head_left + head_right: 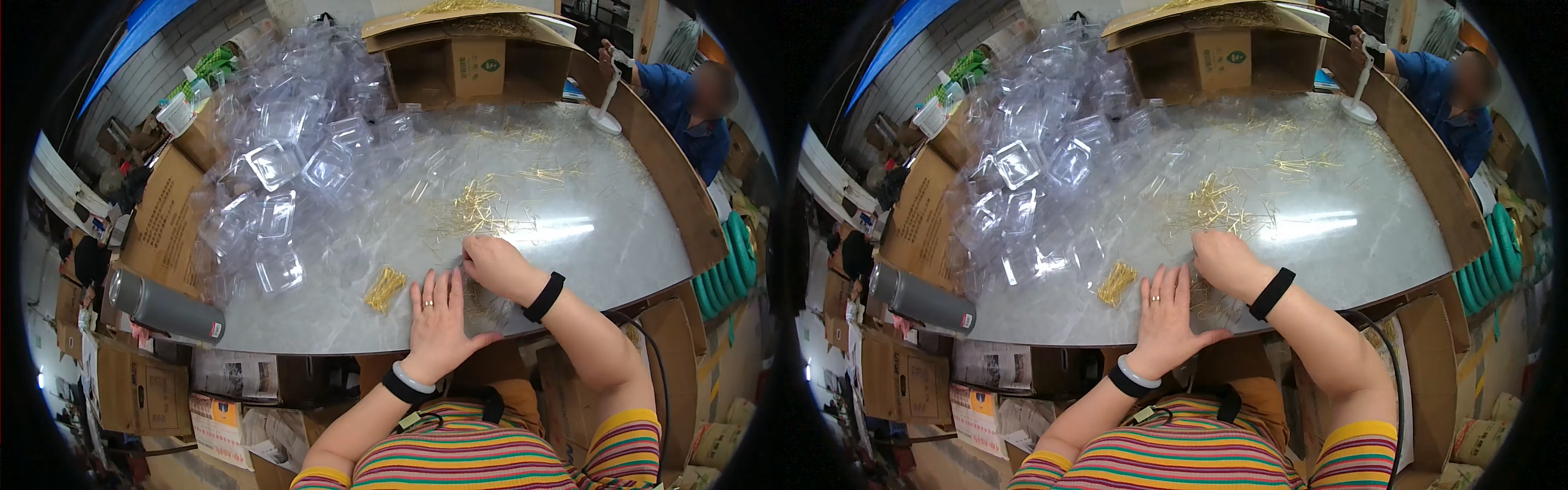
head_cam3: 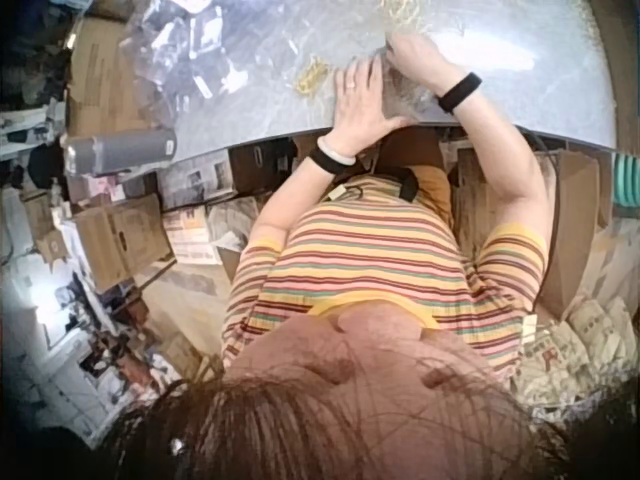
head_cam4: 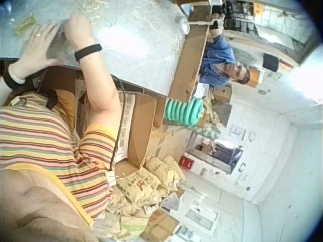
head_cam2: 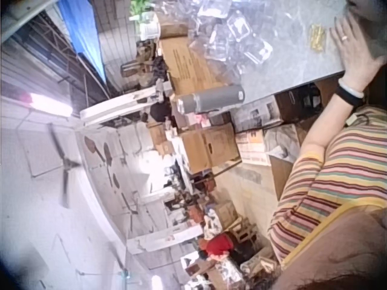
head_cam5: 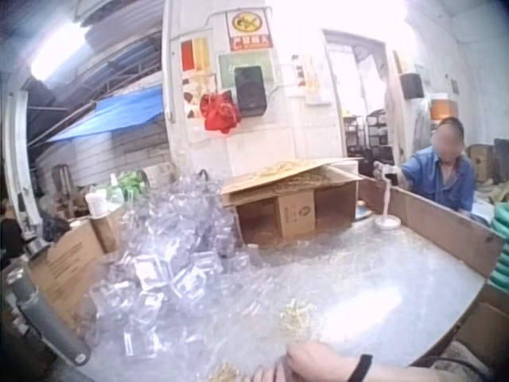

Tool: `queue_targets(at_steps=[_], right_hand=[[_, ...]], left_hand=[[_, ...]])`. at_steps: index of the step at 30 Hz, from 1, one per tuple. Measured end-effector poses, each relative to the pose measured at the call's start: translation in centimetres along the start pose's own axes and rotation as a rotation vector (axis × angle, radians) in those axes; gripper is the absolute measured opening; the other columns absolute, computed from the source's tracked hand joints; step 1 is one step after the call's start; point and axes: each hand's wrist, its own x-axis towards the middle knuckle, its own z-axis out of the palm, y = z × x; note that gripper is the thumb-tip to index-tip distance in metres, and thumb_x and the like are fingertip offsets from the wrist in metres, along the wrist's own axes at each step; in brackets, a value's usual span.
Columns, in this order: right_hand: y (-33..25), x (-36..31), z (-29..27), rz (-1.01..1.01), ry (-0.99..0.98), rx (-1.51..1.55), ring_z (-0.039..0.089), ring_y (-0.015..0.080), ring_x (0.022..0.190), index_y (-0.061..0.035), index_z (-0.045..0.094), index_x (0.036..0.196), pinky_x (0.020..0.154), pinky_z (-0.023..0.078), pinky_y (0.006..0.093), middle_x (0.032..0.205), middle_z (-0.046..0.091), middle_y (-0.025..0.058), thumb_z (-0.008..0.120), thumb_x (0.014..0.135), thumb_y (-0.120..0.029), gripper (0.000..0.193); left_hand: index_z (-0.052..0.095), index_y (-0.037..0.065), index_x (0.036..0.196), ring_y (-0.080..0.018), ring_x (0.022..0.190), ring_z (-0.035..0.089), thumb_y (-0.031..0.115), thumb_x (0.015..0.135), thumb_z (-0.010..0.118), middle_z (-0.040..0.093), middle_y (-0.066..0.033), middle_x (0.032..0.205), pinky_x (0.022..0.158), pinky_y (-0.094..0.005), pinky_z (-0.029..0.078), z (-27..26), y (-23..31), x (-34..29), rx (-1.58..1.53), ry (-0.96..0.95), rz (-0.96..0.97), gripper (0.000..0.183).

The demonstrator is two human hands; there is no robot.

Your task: Sorting and packaging gold-colored pins into plastic containers.

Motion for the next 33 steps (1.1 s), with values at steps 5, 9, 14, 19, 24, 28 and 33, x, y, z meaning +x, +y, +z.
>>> queue_targets(at_steps=[5,9,14,19,24,28,33], right_hand=[[0.4,0.0,-2.2,-0.076,-0.054,0.06,0.066,0.0392,0.081,-0.0029,0.064,0.092,0.075,0.054,0.047,0.091,0.066,0.0171,0.063,0.084,-0.012,0.012],[2.8,-0.2,-2.8,0.141,0.042,-0.2,0.067,0.0368,0.084,-0.0038,0.064,0.093,0.074,0.054,0.0461,0.092,0.065,0.0148,0.065,0.087,-0.013,0.012],[1.3,-1.0,-3.2,-0.039,0.0,-0.044,0.066,0.0356,0.086,-0.0039,0.065,0.095,0.075,0.054,0.0445,0.096,0.063,0.0137,0.066,0.089,-0.015,0.013],[0.8,-1.3,-3.0,-0.195,-0.107,0.051,0.064,0.0354,0.094,-0.0048,0.068,0.096,0.084,0.053,0.043,0.099,0.064,0.0126,0.066,0.088,-0.018,0.016],[-1.0,-4.1,-5.0,-0.281,-0.255,0.063,0.06,0.0321,0.102,-0.0054,0.069,0.105,0.09,0.05,0.0414,0.104,0.063,0.0113,0.073,0.085,-0.032,0.034],[-2.5,-6.5,-5.5,-0.287,-0.208,-0.054,0.059,0.0325,0.103,-0.006,0.065,0.118,0.09,0.05,0.0409,0.107,0.062,0.0119,0.081,0.076,-0.029,0.05],[-4.5,-10.9,-2.4,-0.001,0.156,0.134,0.048,0.0426,0.129,0.0019,0.05,0.135,0.108,0.043,0.0469,0.137,0.05,0.0226,0.069,0.086,-0.003,0.053]], left_hand=[[0.048,-0.003,0.141,-0.0439,0.137,0.033,0.054,0.087,0.069,0.045,-0.0166,0.139,0.116,-0.0608,0.021,0.4,-0.4,-0.2,0.076,0.025,0.022,0.082],[0.054,0.002,0.138,-0.045,0.135,0.034,0.045,0.089,0.069,0.047,-0.0137,0.137,0.115,-0.0601,0.024,0.5,-0.5,-0.1,0.054,0.034,0.065,0.067],[0.054,0.002,0.138,-0.0462,0.134,0.035,0.034,0.092,0.068,0.047,-0.0147,0.14,0.115,-0.0599,0.026,0.0,-1.4,-0.4,0.001,-0.022,0.129,0.058],[0.045,0.0,0.145,-0.046,0.139,0.035,0.02,0.092,0.067,0.043,-0.0189,0.147,0.117,-0.0582,0.026,-0.3,-2.1,-0.6,-0.143,-0.038,0.171,0.06],[0.039,-0.003,0.148,-0.0447,0.142,0.033,0.013,0.091,0.068,0.042,-0.021,0.149,0.119,-0.057,0.025,0.3,-3.0,-0.9,-0.215,-0.022,0.152,0.066],[0.039,-0.003,0.148,-0.0444,0.142,0.034,0.014,0.091,0.068,0.043,-0.0206,0.149,0.119,-0.0567,0.026,0.4,-3.3,-0.7,-0.151,-0.072,0.209,0.066],[0.042,-0.003,0.146,-0.0437,0.141,0.036,0.016,0.091,0.069,0.044,-0.0201,0.147,0.118,-0.057,0.027,-0.6,-2.5,-1.0,-0.17,-0.102,0.225,0.065]])
